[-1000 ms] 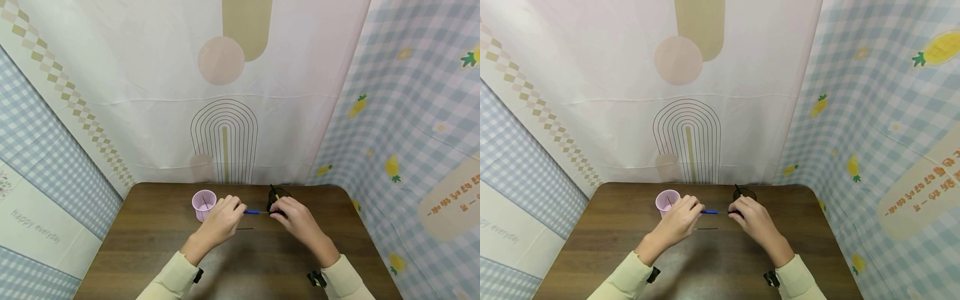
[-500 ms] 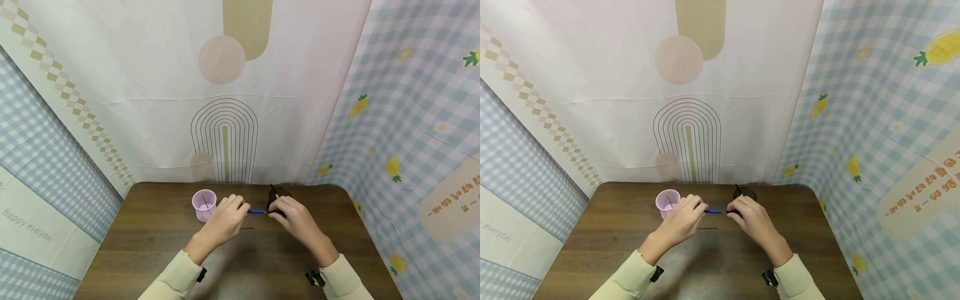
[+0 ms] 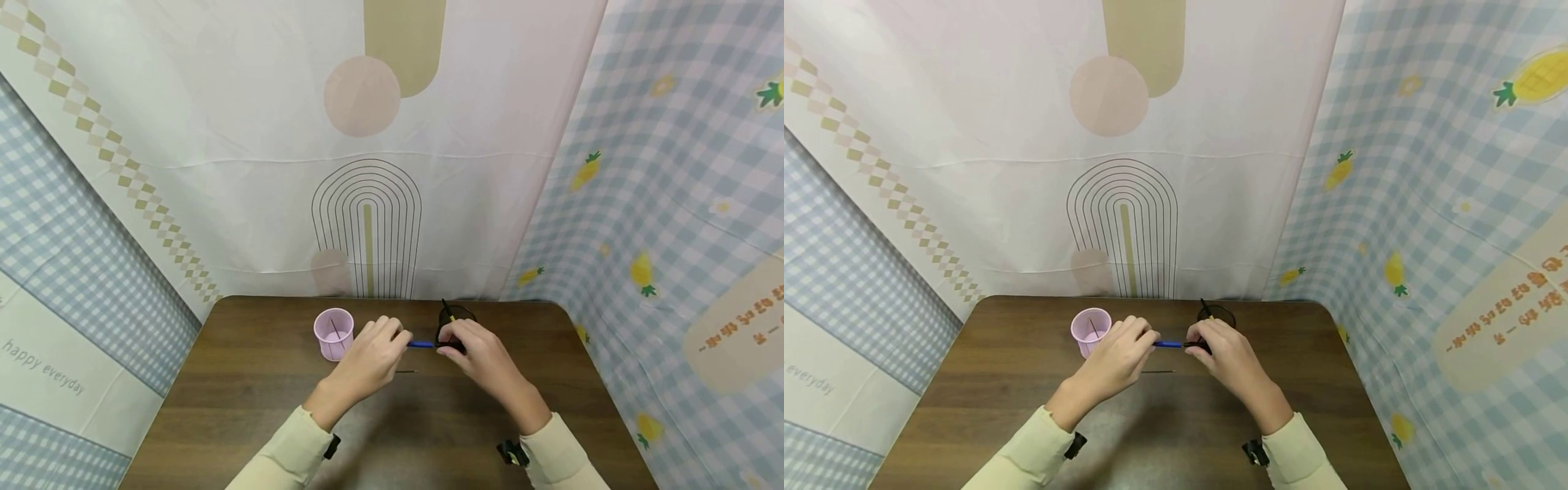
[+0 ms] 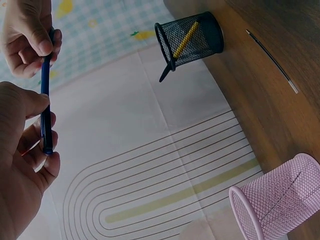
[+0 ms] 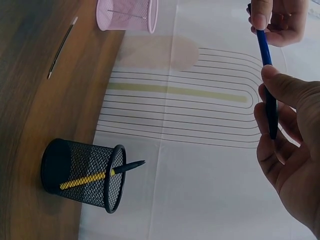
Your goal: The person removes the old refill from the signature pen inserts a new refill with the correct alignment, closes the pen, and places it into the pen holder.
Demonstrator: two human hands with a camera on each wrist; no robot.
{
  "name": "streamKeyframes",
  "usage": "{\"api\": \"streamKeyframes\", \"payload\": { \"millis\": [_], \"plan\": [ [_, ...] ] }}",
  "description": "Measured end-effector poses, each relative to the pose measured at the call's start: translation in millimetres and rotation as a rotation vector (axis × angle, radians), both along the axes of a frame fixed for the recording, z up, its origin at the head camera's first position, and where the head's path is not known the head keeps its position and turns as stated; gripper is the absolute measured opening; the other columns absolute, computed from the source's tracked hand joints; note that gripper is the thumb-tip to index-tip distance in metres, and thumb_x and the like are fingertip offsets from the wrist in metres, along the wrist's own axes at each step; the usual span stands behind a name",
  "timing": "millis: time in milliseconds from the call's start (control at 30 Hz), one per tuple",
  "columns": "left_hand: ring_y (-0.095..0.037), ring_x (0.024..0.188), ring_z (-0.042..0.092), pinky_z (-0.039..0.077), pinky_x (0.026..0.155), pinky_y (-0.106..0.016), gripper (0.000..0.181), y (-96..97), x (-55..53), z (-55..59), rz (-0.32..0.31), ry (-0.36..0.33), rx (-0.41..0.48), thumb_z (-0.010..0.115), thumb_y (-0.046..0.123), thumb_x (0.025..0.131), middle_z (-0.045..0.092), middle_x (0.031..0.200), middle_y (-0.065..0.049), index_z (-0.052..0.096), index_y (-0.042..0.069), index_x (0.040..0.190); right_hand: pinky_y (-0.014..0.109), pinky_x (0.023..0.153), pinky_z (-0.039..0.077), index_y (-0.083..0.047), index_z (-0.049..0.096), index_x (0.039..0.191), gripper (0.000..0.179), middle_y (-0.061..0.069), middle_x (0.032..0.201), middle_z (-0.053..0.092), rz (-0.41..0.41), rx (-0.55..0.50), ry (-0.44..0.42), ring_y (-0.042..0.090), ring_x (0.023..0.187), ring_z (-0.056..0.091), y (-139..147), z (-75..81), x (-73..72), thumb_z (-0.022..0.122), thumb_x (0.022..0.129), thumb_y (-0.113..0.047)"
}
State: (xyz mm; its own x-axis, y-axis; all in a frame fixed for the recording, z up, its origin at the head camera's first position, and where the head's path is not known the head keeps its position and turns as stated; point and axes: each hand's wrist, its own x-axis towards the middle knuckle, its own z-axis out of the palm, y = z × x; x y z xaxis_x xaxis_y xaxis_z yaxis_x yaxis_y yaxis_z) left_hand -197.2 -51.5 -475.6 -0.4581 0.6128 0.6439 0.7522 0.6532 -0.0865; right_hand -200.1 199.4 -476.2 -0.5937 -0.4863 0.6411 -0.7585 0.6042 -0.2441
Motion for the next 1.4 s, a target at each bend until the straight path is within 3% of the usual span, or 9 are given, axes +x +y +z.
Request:
{"api": "streamKeyframes", "payload": {
  "millis": [233, 433, 833, 1400],
  "plan": [
    [-0.019, 0.082, 0.053, 0.038, 0.064, -0.028, 0.003, 1.9, -0.8, 0.6, 0.0, 0.008, 0.002, 0.066, 0.012, 0.095, 0.056, 0.091, 0.0, 0.063, 0.013, 0.097, 0.024, 0.064, 0.051, -0.012, 0.066, 0.095, 0.032, -0.005, 0.09, 0.068, 0.001, 0.007, -0.016, 0.007, 0.077, 0.057, -2.1, 1.9, 0.3, 0.09, 0.075, -0.009],
    [-0.019, 0.081, 0.053, 0.038, 0.063, -0.028, 0.008, 3.3, -1.5, 0.2, -0.001, 0.008, 0.008, 0.057, 0.013, 0.1, 0.055, 0.09, 0.0, 0.064, 0.013, 0.097, 0.024, 0.064, 0.051, -0.012, 0.066, 0.094, 0.033, -0.005, 0.089, 0.068, 0.006, 0.009, -0.007, 0.007, 0.077, 0.057, -3.1, 1.4, -0.3, 0.091, 0.073, -0.008],
    [-0.019, 0.082, 0.053, 0.039, 0.064, -0.029, 0.008, 3.1, -0.7, -1.8, 0.003, 0.003, -0.001, 0.056, 0.012, 0.101, 0.055, 0.091, 0.0, 0.064, 0.013, 0.098, 0.023, 0.064, 0.05, -0.011, 0.066, 0.094, 0.031, -0.004, 0.09, 0.069, 0.033, 0.001, 0.0, 0.007, 0.076, 0.057, -3.2, 0.9, 0.4, 0.09, 0.074, -0.007],
    [-0.019, 0.083, 0.053, 0.038, 0.064, -0.029, 0.013, 3.5, 0.1, -2.6, 0.027, 0.028, -0.026, 0.065, 0.003, 0.089, 0.056, 0.092, 0.0, 0.063, 0.013, 0.098, 0.022, 0.066, 0.05, -0.012, 0.071, 0.102, 0.02, -0.005, 0.095, 0.072, 0.068, -0.012, -0.066, 0.007, 0.08, 0.06, -1.5, 0.4, -1.5, 0.082, 0.085, -0.008]
  ]
}}
